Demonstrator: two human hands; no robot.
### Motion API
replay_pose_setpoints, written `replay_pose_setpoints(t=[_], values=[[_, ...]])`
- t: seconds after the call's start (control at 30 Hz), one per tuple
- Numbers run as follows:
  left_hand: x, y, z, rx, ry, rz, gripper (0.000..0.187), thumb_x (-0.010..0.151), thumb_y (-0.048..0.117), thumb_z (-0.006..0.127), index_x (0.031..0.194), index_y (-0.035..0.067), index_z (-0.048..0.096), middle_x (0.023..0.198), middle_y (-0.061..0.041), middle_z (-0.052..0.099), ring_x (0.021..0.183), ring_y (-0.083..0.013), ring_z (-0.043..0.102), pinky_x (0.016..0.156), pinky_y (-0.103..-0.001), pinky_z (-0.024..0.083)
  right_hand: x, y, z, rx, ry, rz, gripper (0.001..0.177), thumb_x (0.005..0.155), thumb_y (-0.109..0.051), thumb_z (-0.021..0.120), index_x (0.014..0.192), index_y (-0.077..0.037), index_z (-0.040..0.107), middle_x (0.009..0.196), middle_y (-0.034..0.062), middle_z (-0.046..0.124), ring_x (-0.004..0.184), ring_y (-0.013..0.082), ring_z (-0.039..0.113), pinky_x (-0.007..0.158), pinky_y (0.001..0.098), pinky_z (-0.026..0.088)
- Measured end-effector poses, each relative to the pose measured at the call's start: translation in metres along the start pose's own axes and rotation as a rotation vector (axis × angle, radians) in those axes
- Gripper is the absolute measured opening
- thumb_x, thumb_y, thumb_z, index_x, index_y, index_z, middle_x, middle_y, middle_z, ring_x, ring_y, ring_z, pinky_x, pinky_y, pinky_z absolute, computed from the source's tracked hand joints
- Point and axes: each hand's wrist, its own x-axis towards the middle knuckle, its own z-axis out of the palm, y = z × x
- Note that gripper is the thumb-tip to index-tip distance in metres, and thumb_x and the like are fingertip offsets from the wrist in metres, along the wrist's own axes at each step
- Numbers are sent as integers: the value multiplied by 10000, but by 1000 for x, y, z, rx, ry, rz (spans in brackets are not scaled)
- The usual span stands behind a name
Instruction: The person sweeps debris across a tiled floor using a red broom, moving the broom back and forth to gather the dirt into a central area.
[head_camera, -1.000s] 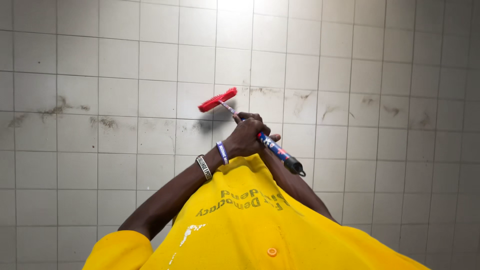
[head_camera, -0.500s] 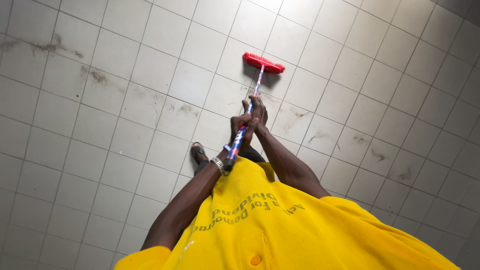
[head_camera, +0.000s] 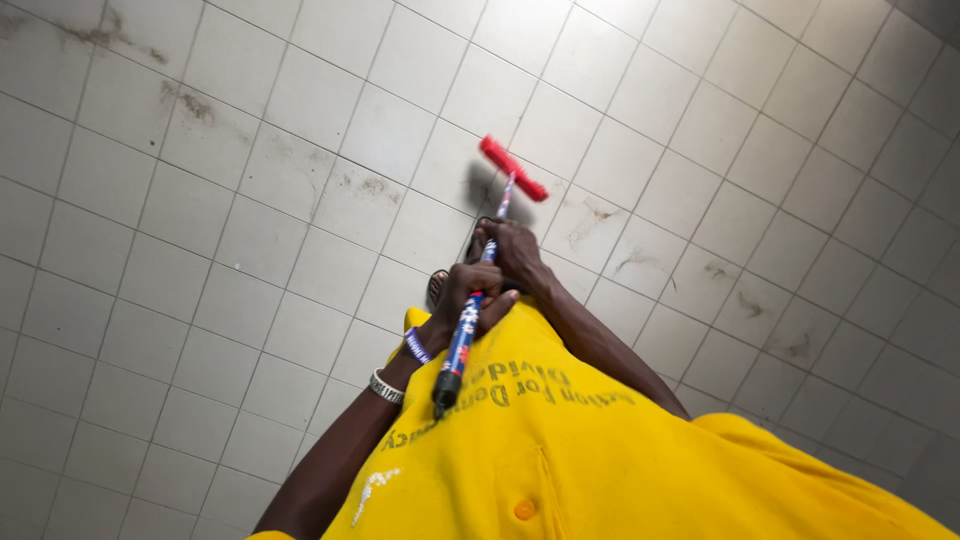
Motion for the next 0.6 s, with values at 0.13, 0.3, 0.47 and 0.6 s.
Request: replay_pose_setpoints(t=[0.13, 0.3, 0.47, 0.6], values=[[18, -34, 15, 71, 19, 84, 475, 810, 136, 836, 553, 65, 443, 530, -75, 465, 503, -188, 471, 521, -335, 363, 34, 55, 3, -74, 97, -66, 147, 909, -190, 683, 1029, -106, 702, 1064, 169, 685, 949, 398, 693, 801, 488, 548], [33, -111, 37, 181, 92, -46, 383, 804, 130, 785, 607, 56, 465, 612, -75, 525, 511, -187, 518, 512, -328, 413, 63, 106, 17, 35, -5, -67, 579, 732, -118, 679, 1297, -24, 588, 1187, 248, 634, 951, 430, 663, 774, 492, 537], [-7, -125, 48, 176, 150, 64, 328, 707, 61, 702, 584, 31, 400, 549, -96, 455, 486, -210, 454, 507, -360, 344, 45, 83, 44, -13, -225, 73, 276, 876, -212, 632, 1127, -143, 721, 1037, 167, 720, 888, 362, 715, 771, 459, 560], [-70, -80, 37, 150, 197, -22, 347, 683, 66, 696, 521, 67, 390, 466, -76, 420, 433, -187, 436, 471, -348, 318, -8, 26, 68, -64, -241, 7, 178, 827, -294, 717, 923, -170, 803, 866, 150, 715, 785, 345, 719, 672, 455, 565]])
